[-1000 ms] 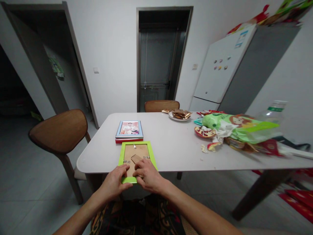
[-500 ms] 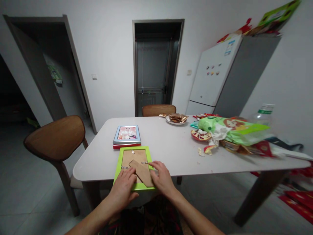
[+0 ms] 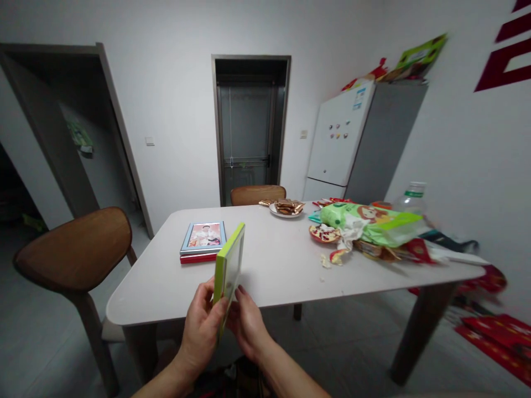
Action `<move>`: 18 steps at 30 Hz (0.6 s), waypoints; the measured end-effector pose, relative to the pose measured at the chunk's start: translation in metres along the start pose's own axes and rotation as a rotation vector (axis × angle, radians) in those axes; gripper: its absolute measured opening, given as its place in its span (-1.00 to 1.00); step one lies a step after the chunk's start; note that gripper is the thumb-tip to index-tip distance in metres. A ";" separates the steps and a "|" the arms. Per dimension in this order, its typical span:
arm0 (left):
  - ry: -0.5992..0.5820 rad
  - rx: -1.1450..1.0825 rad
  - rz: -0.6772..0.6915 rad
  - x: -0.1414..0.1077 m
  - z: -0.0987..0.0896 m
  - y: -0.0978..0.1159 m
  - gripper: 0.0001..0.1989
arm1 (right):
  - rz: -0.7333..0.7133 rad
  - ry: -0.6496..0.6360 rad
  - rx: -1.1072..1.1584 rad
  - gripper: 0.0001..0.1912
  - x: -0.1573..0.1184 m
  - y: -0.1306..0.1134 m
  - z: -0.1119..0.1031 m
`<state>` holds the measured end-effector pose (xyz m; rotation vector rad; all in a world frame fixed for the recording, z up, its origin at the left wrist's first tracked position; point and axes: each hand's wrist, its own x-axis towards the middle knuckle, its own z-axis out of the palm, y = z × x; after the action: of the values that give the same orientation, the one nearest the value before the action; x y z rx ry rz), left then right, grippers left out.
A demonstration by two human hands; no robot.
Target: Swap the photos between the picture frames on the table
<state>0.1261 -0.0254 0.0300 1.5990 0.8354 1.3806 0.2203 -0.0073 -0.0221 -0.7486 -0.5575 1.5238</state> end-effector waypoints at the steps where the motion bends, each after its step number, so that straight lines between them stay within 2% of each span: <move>1: 0.005 -0.097 -0.010 0.003 0.005 0.003 -0.86 | -0.082 0.012 0.033 -0.67 0.002 -0.002 0.002; 4: -0.001 -0.270 -0.003 0.019 0.011 0.005 -0.66 | -0.291 0.128 -0.038 -0.61 0.014 -0.023 -0.011; 5: 0.002 -0.289 -0.001 0.026 0.011 0.003 -0.55 | -0.315 0.196 -0.127 -0.58 0.020 -0.036 -0.023; 7: 0.001 -0.260 -0.025 0.041 0.012 -0.008 -0.40 | -0.333 0.335 -0.443 -0.52 0.034 -0.065 -0.050; 9: -0.039 -0.148 -0.070 0.053 0.016 -0.027 -0.39 | -0.313 0.461 -0.872 -0.49 0.049 -0.095 -0.079; 11: -0.116 -0.023 -0.127 0.061 0.023 -0.049 -0.35 | -0.251 0.524 -1.354 -0.49 0.065 -0.119 -0.101; 15: -0.178 0.422 -0.166 0.065 0.041 -0.081 -0.39 | -0.193 0.549 -1.591 -0.54 0.086 -0.141 -0.126; 18: -0.196 0.545 -0.176 0.066 0.047 -0.089 -0.47 | -0.182 0.556 -1.713 -0.55 0.096 -0.142 -0.132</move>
<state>0.1870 0.0632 -0.0244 1.9711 1.2695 0.8940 0.4135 0.0901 -0.0191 -2.1976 -1.4095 0.2741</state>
